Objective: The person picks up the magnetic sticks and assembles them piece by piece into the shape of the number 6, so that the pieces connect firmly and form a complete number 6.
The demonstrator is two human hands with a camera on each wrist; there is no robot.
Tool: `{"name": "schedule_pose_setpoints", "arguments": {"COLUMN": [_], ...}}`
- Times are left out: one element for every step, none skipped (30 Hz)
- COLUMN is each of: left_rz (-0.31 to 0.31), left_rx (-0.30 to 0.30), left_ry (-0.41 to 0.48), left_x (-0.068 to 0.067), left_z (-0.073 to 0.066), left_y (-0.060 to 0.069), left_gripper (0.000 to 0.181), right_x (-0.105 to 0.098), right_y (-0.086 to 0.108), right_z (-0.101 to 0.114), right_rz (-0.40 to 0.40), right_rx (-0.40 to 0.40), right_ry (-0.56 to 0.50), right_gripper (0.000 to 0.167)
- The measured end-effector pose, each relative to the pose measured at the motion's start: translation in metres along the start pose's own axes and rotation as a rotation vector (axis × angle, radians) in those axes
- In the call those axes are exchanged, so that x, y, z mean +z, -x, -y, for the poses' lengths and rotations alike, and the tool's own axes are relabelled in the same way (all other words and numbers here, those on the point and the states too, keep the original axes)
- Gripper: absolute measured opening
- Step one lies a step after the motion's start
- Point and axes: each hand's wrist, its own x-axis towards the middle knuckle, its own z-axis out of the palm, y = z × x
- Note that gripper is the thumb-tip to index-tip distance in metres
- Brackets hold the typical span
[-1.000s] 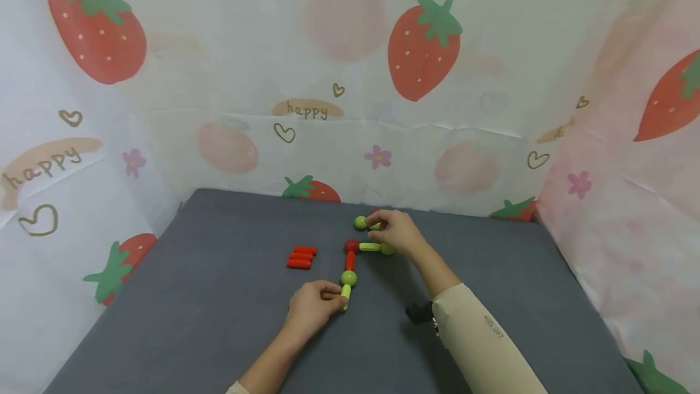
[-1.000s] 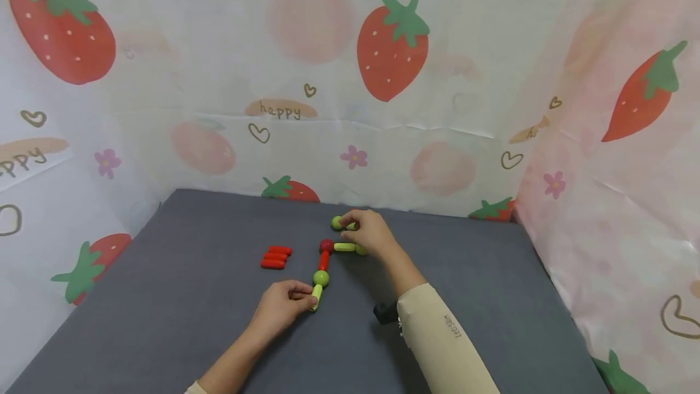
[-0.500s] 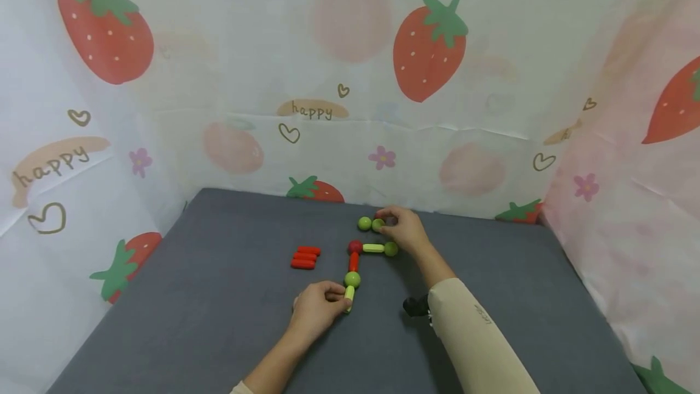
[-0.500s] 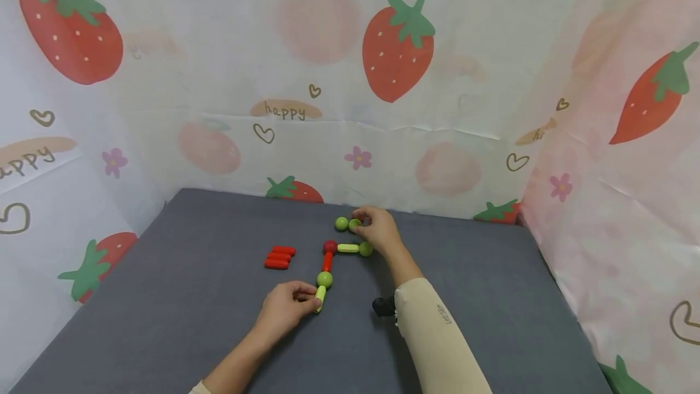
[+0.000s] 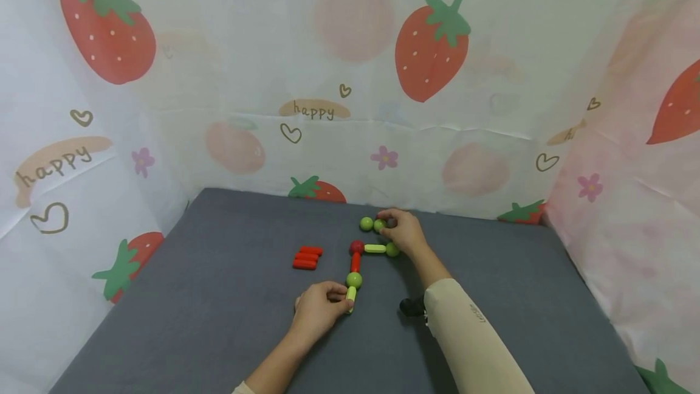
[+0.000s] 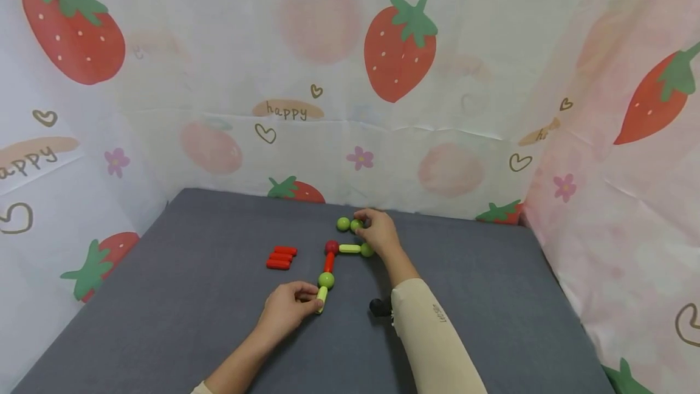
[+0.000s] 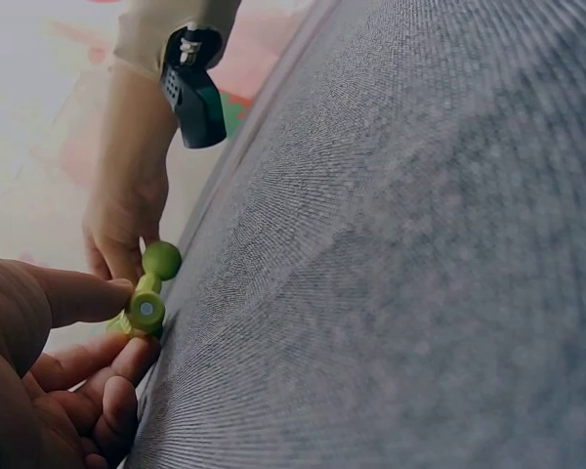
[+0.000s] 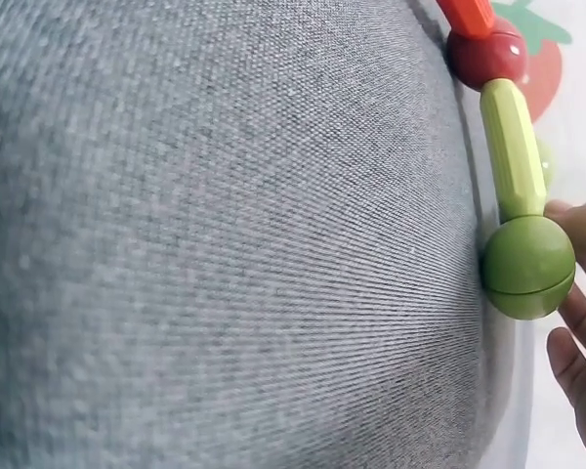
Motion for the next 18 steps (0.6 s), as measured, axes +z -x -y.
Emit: {"name": "schedule_pose_setpoints", "arguments": {"left_rz": [-0.002,-0.002,-0.003,-0.003,-0.003,-0.003,-0.003,-0.002,-0.002,-0.002,-0.001,-0.001,-0.002,-0.002,-0.002,-0.004,-0.005,-0.006], "left_rx": [0.001,-0.002,-0.002,-0.004,-0.004,-0.003,-0.002,-0.005,-0.003,-0.004,-0.002,-0.002,-0.002,-0.001,0.002,0.002,0.003,0.003], "left_ry": [-0.001,-0.002,-0.002,-0.002,-0.002,-0.002,-0.002,0.0,0.0,0.0,0.001,0.001,0.002,0.001,0.0,-0.001,-0.001,0.0], "left_x": [0.0001,0.0004,0.0002,0.0004,0.0002,-0.0001,-0.0003,-0.0002,-0.0004,-0.0005,-0.0007,-0.0006,-0.0006,-0.0006,-0.0008,-0.0006,-0.0004,0.0], "left_z": [0.0002,0.0003,0.0004,0.0005,0.0005,0.0007,0.0008,0.0008,0.0009,0.0009,0.0009,0.0008,0.0006,0.0005,0.0004,0.0003,0.0002,0.0002], "left_y": [0.0,0.0001,0.0,0.0,-0.0002,-0.0003,-0.0005,-0.0006,-0.0007,-0.0009,-0.0008,-0.0007,-0.0006,-0.0005,-0.0004,-0.0002,-0.0001,-0.0001], "left_gripper": [0.02,0.02,0.02,0.02,0.021,0.021,0.021,0.021,0.021,0.022,0.022,0.022,0.022,0.021,0.022,0.021,0.021,0.021], "right_x": [0.0006,0.001,0.0014,0.0017,0.0018,0.0021,0.0025,0.0026,0.0028,0.0032,0.0037,0.0044,0.0051,0.0056,0.0062,0.0067,0.0068,0.0068], "right_y": [0.0001,0.0001,0.0002,0.0002,0.0003,0.0004,0.0004,0.0006,0.0008,0.0009,0.0012,0.0016,0.0019,0.0023,0.0024,0.0025,0.0028,0.0029], "right_z": [-0.0003,-0.0003,-0.0003,-0.0003,-0.0002,-0.0001,-0.0002,-0.0004,-0.0007,-0.0011,-0.0017,-0.0026,-0.0036,-0.0044,-0.0052,-0.0058,-0.0063,-0.0066], "right_rz": [-0.004,-0.006,-0.01,-0.013,-0.015,-0.016,-0.017,-0.016,-0.016,-0.018,-0.02,-0.02,-0.021,-0.023,-0.025,-0.025,-0.024,-0.023], "right_rx": [0.001,0.003,0.004,0.005,0.006,0.007,0.006,0.005,0.004,0.002,0.0,0.001,0.001,0.001,0.003,0.004,0.004,0.004], "right_ry": [-0.002,-0.005,-0.004,0.0,0.004,0.01,0.018,0.028,0.04,0.048,0.053,0.057,0.058,0.059,0.059,0.057,0.057,0.057], "right_gripper": [0.035,0.036,0.036,0.036,0.036,0.036,0.037,0.037,0.037,0.038,0.038,0.038,0.038,0.038,0.038,0.038,0.038,0.038]}}
